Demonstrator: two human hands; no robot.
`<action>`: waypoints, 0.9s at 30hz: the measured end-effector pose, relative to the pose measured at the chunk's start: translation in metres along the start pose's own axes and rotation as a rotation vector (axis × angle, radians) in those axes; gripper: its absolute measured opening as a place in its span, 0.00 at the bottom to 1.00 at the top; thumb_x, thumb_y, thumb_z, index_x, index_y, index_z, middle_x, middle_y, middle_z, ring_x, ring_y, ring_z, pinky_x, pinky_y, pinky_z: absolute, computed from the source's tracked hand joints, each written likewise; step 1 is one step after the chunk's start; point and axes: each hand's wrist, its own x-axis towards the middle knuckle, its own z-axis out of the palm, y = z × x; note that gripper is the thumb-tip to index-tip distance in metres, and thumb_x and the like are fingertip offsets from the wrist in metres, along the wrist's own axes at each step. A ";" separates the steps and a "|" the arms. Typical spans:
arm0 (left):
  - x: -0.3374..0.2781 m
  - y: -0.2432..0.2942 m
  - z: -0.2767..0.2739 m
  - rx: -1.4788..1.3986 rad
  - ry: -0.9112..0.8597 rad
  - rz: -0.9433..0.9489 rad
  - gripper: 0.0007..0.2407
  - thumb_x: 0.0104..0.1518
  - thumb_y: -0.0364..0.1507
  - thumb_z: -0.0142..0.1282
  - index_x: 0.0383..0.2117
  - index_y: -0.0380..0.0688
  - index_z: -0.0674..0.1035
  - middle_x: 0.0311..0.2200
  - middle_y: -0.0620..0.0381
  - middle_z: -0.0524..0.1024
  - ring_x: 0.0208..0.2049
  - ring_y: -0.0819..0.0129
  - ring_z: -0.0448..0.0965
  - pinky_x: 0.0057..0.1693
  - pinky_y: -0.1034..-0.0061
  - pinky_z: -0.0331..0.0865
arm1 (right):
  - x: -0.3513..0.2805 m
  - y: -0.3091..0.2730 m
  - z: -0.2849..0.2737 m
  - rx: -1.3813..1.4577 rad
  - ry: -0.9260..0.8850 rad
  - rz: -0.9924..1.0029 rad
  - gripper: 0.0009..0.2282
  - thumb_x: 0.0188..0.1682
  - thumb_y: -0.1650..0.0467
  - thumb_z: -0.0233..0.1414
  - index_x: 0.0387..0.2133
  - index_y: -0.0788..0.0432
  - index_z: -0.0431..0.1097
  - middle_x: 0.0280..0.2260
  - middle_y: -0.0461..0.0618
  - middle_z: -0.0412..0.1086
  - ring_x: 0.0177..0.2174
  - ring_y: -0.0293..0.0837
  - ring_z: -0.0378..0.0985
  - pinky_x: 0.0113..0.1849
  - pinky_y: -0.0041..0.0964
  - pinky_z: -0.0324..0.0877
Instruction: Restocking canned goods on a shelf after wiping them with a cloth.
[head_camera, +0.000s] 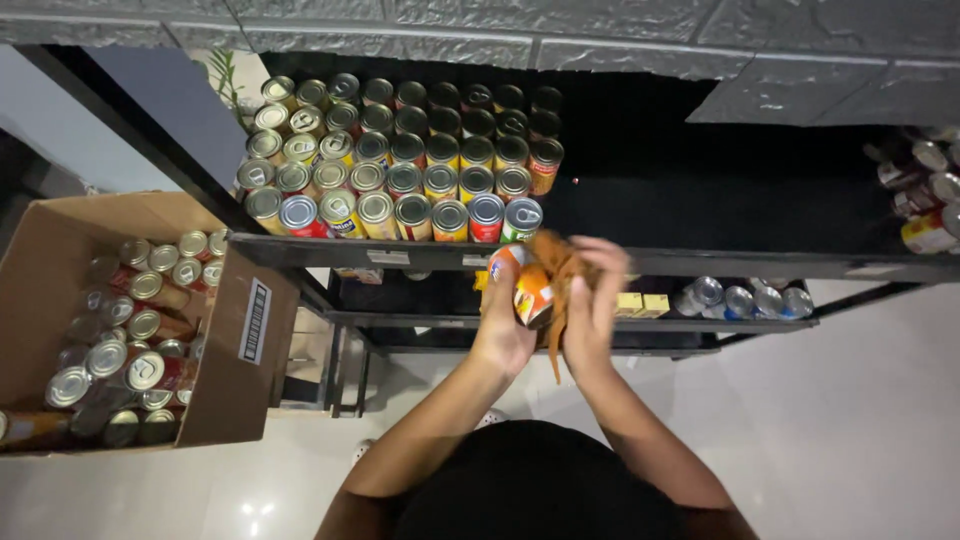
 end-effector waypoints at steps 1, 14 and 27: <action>0.005 -0.001 -0.009 0.000 0.001 0.009 0.20 0.59 0.44 0.53 0.52 0.48 0.74 0.47 0.59 0.79 0.49 0.67 0.80 0.58 0.67 0.72 | 0.000 -0.007 0.000 0.006 -0.006 -0.004 0.14 0.61 0.72 0.44 0.58 0.63 0.60 0.59 0.56 0.61 0.61 0.47 0.63 0.65 0.46 0.56; 0.008 -0.027 -0.034 0.668 -0.012 0.284 0.21 0.63 0.39 0.55 0.56 0.36 0.74 0.46 0.55 0.78 0.45 0.74 0.77 0.53 0.78 0.71 | 0.042 -0.007 0.004 0.138 -0.171 0.185 0.11 0.61 0.71 0.40 0.50 0.64 0.66 0.45 0.54 0.69 0.43 0.45 0.74 0.49 0.41 0.68; 0.003 0.008 0.019 0.958 -0.042 0.850 0.21 0.55 0.34 0.63 0.55 0.39 0.79 0.66 0.49 0.62 0.68 0.58 0.60 0.72 0.67 0.52 | -0.011 0.034 0.006 0.372 -0.165 0.510 0.23 0.58 0.58 0.38 0.59 0.62 0.61 0.55 0.50 0.67 0.54 0.39 0.68 0.55 0.33 0.62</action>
